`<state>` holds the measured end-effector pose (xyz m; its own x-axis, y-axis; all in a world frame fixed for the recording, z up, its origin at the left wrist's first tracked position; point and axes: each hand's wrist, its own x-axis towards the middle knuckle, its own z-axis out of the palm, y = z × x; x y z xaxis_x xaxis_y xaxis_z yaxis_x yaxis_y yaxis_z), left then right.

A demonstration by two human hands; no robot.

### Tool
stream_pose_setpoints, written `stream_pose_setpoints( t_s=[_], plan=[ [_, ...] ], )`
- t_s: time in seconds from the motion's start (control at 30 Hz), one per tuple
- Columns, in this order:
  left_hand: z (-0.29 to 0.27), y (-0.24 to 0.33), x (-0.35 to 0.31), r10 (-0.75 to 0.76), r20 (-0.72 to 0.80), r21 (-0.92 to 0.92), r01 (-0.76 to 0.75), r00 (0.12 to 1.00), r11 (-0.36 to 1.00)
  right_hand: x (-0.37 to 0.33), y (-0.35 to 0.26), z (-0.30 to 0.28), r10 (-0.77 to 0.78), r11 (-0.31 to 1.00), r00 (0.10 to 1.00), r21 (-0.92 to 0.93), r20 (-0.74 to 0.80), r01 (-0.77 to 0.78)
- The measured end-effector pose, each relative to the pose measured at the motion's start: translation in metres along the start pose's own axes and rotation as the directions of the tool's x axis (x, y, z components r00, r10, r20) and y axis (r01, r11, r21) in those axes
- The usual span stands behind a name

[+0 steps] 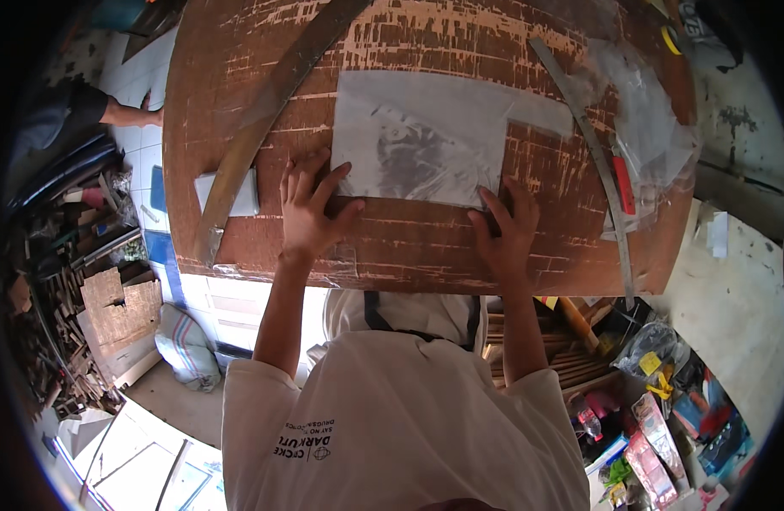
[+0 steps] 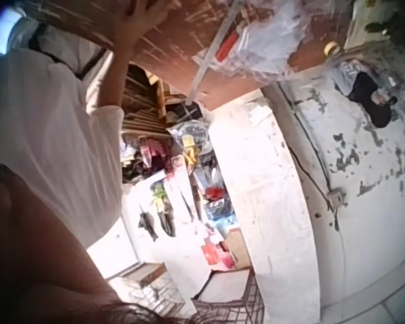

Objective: The person cuts a plastic sheet on a wooden table using a utility knife and a ruler, then folds and handles the cut plastic piece by hand.

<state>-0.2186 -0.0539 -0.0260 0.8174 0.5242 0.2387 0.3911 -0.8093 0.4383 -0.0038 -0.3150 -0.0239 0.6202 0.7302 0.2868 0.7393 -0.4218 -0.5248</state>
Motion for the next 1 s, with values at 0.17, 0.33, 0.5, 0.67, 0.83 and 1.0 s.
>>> stream_pose_setpoints(
  t_s=[0.17, 0.33, 0.5, 0.67, 0.83, 1.0],
  plan=[
    [-0.0008, 0.0017, 0.0009, 0.009, -0.013, 0.011, -0.009, 1.000, 1.000, 0.0009, 0.0006, 0.0024, 0.021, 1.000, 0.999, 0.020, -0.035, -0.021],
    [0.0002, 0.0001, 0.0003, 0.003, -0.005, 0.001, -0.003, 1.000, 1.000, -0.0007, 0.0041, 0.0042, 0.016, 1.000, 0.999, 0.012, -0.041, -0.016],
    [-0.0001, -0.0001, 0.0002, -0.006, -0.003, -0.002, 0.006, 1.000, 1.000, 0.0004, 0.0042, 0.0034, 0.033, 0.999, 0.999, 0.013, -0.029, -0.032],
    [0.0007, -0.0012, 0.0001, 0.008, -0.003, 0.000, -0.008, 1.000, 1.000, 0.0024, 0.0022, 0.0004, 0.033, 0.999, 0.999, 0.041, -0.019, -0.032],
    [-0.0009, -0.0001, 0.0012, 0.006, 0.005, 0.002, -0.006, 1.000, 1.000, 0.0008, 0.0047, 0.0020, 0.037, 0.998, 0.999, 0.042, -0.021, -0.037],
    [-0.0009, 0.0002, 0.0013, 0.002, 0.011, 0.005, -0.002, 1.000, 1.000, 0.0014, 0.0056, 0.0014, 0.028, 0.999, 0.999, 0.036, -0.021, -0.028]
  ],
)
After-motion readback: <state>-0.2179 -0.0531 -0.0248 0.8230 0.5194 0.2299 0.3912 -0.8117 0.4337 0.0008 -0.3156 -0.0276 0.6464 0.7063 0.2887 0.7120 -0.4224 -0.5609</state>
